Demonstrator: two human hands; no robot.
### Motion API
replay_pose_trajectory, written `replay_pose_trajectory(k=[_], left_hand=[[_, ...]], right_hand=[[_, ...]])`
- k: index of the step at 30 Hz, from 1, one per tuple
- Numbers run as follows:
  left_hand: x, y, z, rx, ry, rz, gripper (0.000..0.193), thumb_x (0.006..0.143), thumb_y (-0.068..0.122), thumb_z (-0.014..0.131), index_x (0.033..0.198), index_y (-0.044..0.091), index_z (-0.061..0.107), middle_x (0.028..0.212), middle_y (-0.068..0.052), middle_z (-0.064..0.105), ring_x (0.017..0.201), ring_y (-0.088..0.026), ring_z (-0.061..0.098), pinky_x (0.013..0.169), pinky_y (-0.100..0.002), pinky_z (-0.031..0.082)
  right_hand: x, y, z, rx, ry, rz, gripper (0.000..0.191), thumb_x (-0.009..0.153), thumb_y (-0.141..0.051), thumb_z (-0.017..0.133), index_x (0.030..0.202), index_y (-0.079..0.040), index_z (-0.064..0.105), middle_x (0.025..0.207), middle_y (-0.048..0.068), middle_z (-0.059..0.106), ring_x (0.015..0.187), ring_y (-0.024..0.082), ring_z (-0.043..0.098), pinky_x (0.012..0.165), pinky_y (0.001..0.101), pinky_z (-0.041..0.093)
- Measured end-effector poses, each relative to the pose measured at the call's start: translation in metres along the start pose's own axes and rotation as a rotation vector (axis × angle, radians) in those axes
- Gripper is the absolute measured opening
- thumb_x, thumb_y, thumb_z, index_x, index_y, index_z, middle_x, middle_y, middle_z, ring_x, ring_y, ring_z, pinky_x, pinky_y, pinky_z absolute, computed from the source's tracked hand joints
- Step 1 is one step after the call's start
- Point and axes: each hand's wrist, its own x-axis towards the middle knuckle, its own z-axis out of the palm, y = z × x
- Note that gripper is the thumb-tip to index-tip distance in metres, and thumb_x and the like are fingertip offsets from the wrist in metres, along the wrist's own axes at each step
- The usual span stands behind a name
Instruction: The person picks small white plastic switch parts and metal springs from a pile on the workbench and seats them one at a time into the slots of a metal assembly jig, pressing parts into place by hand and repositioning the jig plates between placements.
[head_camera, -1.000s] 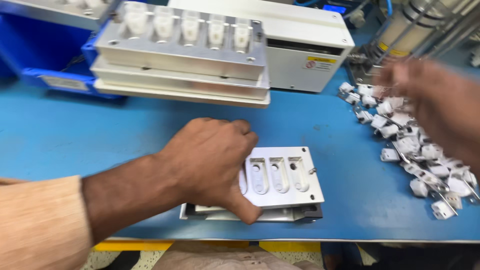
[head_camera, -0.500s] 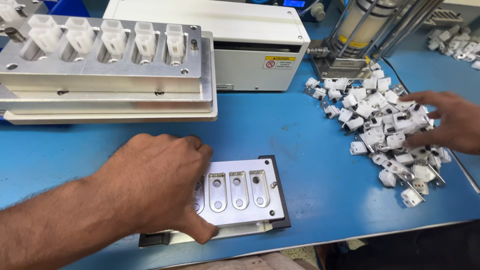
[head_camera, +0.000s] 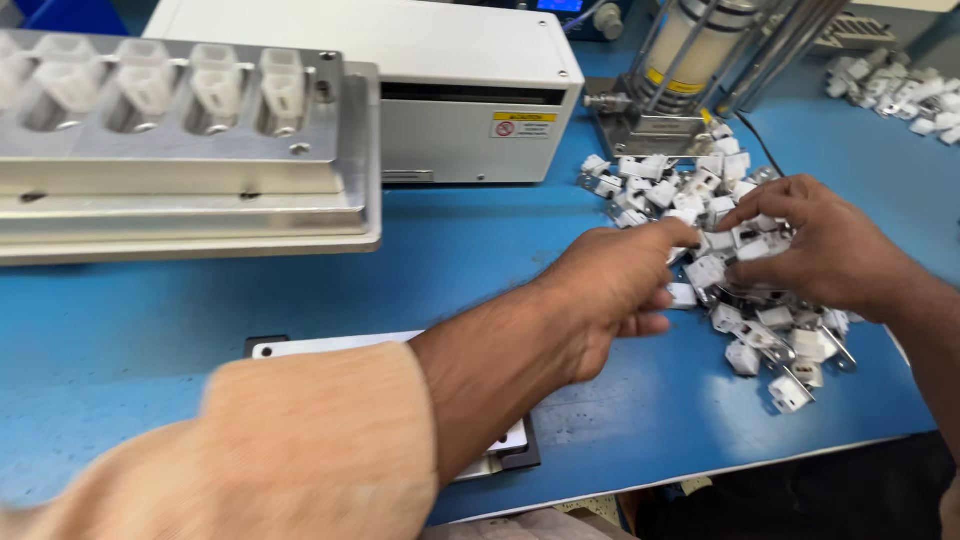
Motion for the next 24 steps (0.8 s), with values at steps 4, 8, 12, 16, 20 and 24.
replay_pose_trajectory(k=[4, 8, 12, 16, 20, 24], left_hand=[[0.038, -0.008, -0.004, -0.119, 0.222, 0.023, 0.061, 0.09, 0.036, 0.062, 0.139, 0.0, 0.056, 0.128, -0.014, 0.061, 0.108, -0.025, 0.057, 0.095, -0.044, 0.047], [0.045, 0.002, -0.025, -0.285, 0.299, 0.015, 0.072, 0.089, 0.051, 0.058, 0.145, 0.008, 0.048, 0.149, -0.016, 0.049, 0.128, -0.028, 0.047, 0.111, -0.047, 0.041], [0.041, 0.013, -0.025, -0.237, 0.242, 0.067, 0.09, 0.089, 0.063, 0.054, 0.157, 0.009, 0.03, 0.166, -0.017, 0.029, 0.149, -0.029, 0.028, 0.119, -0.052, 0.027], [0.032, 0.017, -0.013, 0.075, 0.391, 0.09, 0.085, 0.081, 0.064, 0.055, 0.15, 0.015, 0.048, 0.16, -0.014, 0.035, 0.144, -0.031, 0.036, 0.113, -0.055, 0.039], [0.015, 0.016, -0.013, -0.553, 0.096, 0.157, 0.068, 0.093, 0.065, 0.049, 0.144, 0.02, 0.05, 0.143, -0.009, 0.052, 0.132, -0.027, 0.046, 0.109, -0.059, 0.037], [-0.011, 0.007, -0.024, -0.961, -0.093, 0.136, 0.055, 0.096, 0.059, 0.036, 0.119, 0.015, 0.059, 0.112, -0.012, 0.064, 0.103, -0.027, 0.062, 0.099, -0.054, 0.05]], right_hand=[[-0.001, 0.009, -0.004, 0.337, -0.036, 0.398, 0.056, 0.081, -0.013, 0.089, 0.133, -0.017, 0.068, 0.112, 0.021, 0.071, 0.105, 0.034, 0.068, 0.089, 0.0482, 0.055], [0.001, 0.006, -0.008, 0.777, 0.035, 0.283, 0.045, 0.079, -0.005, 0.078, 0.123, -0.01, 0.068, 0.102, 0.007, 0.072, 0.097, 0.017, 0.07, 0.085, 0.0341, 0.054], [0.003, -0.015, -0.016, 0.816, 0.062, 0.235, 0.044, 0.082, -0.003, 0.078, 0.124, -0.007, 0.066, 0.107, 0.009, 0.07, 0.098, 0.018, 0.068, 0.084, 0.033, 0.054], [-0.006, -0.055, -0.033, 0.842, 0.057, 0.109, 0.045, 0.081, -0.005, 0.078, 0.124, -0.007, 0.065, 0.107, 0.01, 0.071, 0.099, 0.017, 0.069, 0.082, 0.0332, 0.055], [-0.017, -0.106, -0.04, 1.101, -0.143, -0.071, 0.049, 0.082, -0.009, 0.079, 0.129, -0.005, 0.065, 0.109, 0.011, 0.075, 0.101, 0.017, 0.074, 0.087, 0.0339, 0.06], [-0.028, -0.142, -0.041, 1.124, -0.207, -0.101, 0.045, 0.092, -0.014, 0.075, 0.134, 0.0, 0.071, 0.109, 0.014, 0.078, 0.098, 0.019, 0.073, 0.085, 0.0349, 0.058]])
